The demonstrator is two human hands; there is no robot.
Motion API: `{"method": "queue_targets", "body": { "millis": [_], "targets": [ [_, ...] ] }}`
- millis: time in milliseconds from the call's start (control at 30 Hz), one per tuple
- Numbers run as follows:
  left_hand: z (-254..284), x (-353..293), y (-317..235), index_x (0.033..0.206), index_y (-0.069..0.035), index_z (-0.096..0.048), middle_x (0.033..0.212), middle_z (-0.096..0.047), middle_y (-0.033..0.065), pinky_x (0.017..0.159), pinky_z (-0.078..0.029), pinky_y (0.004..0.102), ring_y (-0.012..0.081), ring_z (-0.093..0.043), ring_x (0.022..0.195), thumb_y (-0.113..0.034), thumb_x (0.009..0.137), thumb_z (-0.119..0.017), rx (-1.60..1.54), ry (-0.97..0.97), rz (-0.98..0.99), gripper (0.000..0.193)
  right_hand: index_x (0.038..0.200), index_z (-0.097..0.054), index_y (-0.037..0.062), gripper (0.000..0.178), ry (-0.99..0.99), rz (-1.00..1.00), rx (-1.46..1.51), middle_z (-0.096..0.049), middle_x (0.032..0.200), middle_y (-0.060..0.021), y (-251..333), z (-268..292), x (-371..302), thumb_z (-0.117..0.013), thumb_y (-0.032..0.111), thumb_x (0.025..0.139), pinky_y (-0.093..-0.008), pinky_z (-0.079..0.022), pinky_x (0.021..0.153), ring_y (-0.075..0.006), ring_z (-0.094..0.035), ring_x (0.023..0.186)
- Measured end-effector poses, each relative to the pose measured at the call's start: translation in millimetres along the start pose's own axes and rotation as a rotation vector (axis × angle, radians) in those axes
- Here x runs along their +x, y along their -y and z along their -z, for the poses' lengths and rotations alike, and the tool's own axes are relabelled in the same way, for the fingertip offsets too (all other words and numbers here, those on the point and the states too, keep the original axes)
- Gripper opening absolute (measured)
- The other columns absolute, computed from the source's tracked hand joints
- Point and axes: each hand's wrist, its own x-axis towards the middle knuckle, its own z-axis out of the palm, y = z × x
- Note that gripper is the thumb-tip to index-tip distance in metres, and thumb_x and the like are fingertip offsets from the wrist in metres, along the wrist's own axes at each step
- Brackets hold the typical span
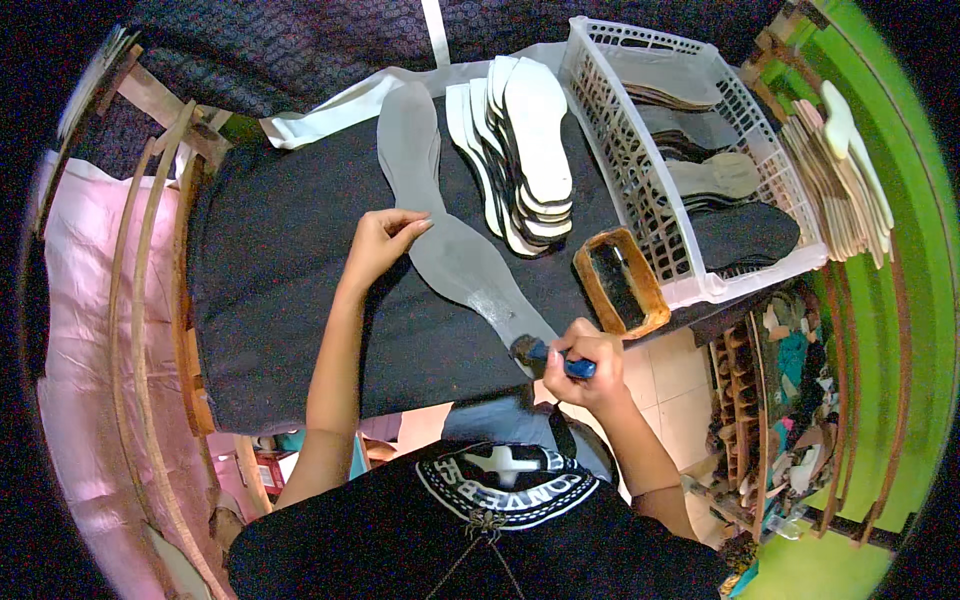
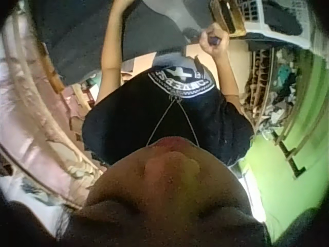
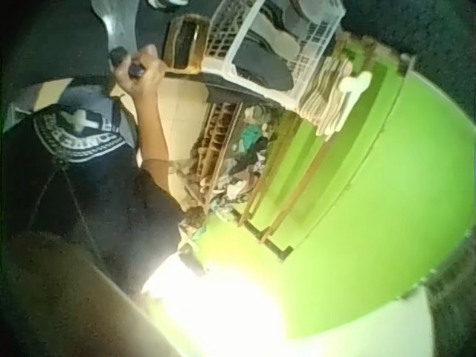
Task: The person applies adhesive onto shoe insoles using a brush and handles the insoles on the work table.
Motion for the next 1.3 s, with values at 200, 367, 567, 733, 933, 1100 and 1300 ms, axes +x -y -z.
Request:
{"method": "queue_targets", "body": {
  "millis": [200, 367, 567, 733, 933, 1100, 1300],
  "targets": [
    [-1, -1, -4, 0.081, 0.002, -0.061, 0.068, -0.061, 0.0089, 0.055, -0.041, 0.0215, 0.0086, -0.053, 0.06, -0.014, 0.07, -0.061, 0.017, 0.008, 0.041, 0.019, 0.08, -0.036, 0.0035, 0.028, 0.033, -0.02, -0.072, -0.049, 0.057, -0.0088, 2, -17, 25, -0.058, -0.002, 0.063, -0.0265, -0.035, 0.036, -0.0172, -0.045, 0.042],
    [-2, 1, -6, 0.083, 0.001, -0.061, 0.069, -0.06, 0.0043, 0.054, -0.041, 0.02, 0.0063, -0.051, 0.059, -0.016, 0.072, -0.06, -0.015, 0.033, 0.06, 0.02, 0.079, -0.035, 0.0046, 0.031, 0.06, 0.054, -0.044, -0.052, 0.06, -0.0106, -6, -18, 8, -0.06, -0.001, 0.061, -0.0266, -0.038, 0.037, -0.0204, -0.048, 0.043],
    [1, 0, -4, 0.083, 0.002, -0.06, 0.072, -0.061, 0.0061, 0.059, -0.042, 0.0196, 0.0074, -0.053, 0.064, -0.013, 0.073, -0.059, -0.025, 0.037, 0.031, 0.019, 0.075, -0.032, 0.0041, 0.029, 0.035, 0.018, -0.05, -0.048, 0.053, -0.0105, 18, 17, -18, -0.056, -0.004, 0.061, -0.0258, -0.036, 0.034, -0.0194, -0.047, 0.039],
    [0, 1, -4, 0.084, 0.002, -0.06, 0.07, -0.059, 0.0035, 0.055, -0.04, 0.0181, 0.0057, -0.051, 0.061, -0.014, 0.073, -0.059, -0.028, 0.056, 0.06, 0.019, 0.079, -0.034, 0.0028, 0.029, -0.024, -0.003, -0.047, -0.048, 0.056, -0.0103, 9, 8, 2, -0.057, -0.005, 0.062, -0.0263, -0.036, 0.037, -0.0183, -0.047, 0.042],
    [-3, 2, -2, 0.083, 0.002, -0.061, 0.069, -0.059, 0.0028, 0.054, -0.039, 0.0176, 0.0049, -0.049, 0.06, -0.014, 0.073, -0.059, -0.044, 0.045, 0.041, 0.018, 0.08, -0.035, 0.0041, 0.031, -0.01, 0.034, -0.088, -0.051, 0.059, -0.0098, -13, -13, 19, -0.059, -0.004, 0.062, -0.0274, -0.036, 0.036, -0.0205, -0.046, 0.042],
    [-1, 1, 3, 0.082, 0.002, -0.061, 0.068, -0.058, 0.0022, 0.054, -0.038, 0.0177, 0.0047, -0.049, 0.059, -0.014, 0.073, -0.059, -0.07, 0.025, 0.04, 0.018, 0.074, -0.034, 0.0041, 0.026, 0.02, -0.04, -0.138, -0.046, 0.053, -0.0075, 6, 20, -3, -0.056, -0.004, 0.062, -0.0264, -0.034, 0.035, -0.0184, -0.045, 0.04],
    [-3, 0, -2, 0.082, 0.002, -0.061, 0.068, -0.058, 0.002, 0.051, -0.037, 0.0174, 0.0045, -0.048, 0.058, -0.013, 0.073, -0.059, -0.043, 0.038, 0.058, 0.018, 0.076, -0.036, 0.0037, 0.025, -0.016, -0.11, -0.138, -0.045, 0.053, -0.0066, 5, 8, 13, -0.057, -0.002, 0.064, -0.0261, -0.036, 0.038, -0.0171, -0.045, 0.042]
  ]
}}
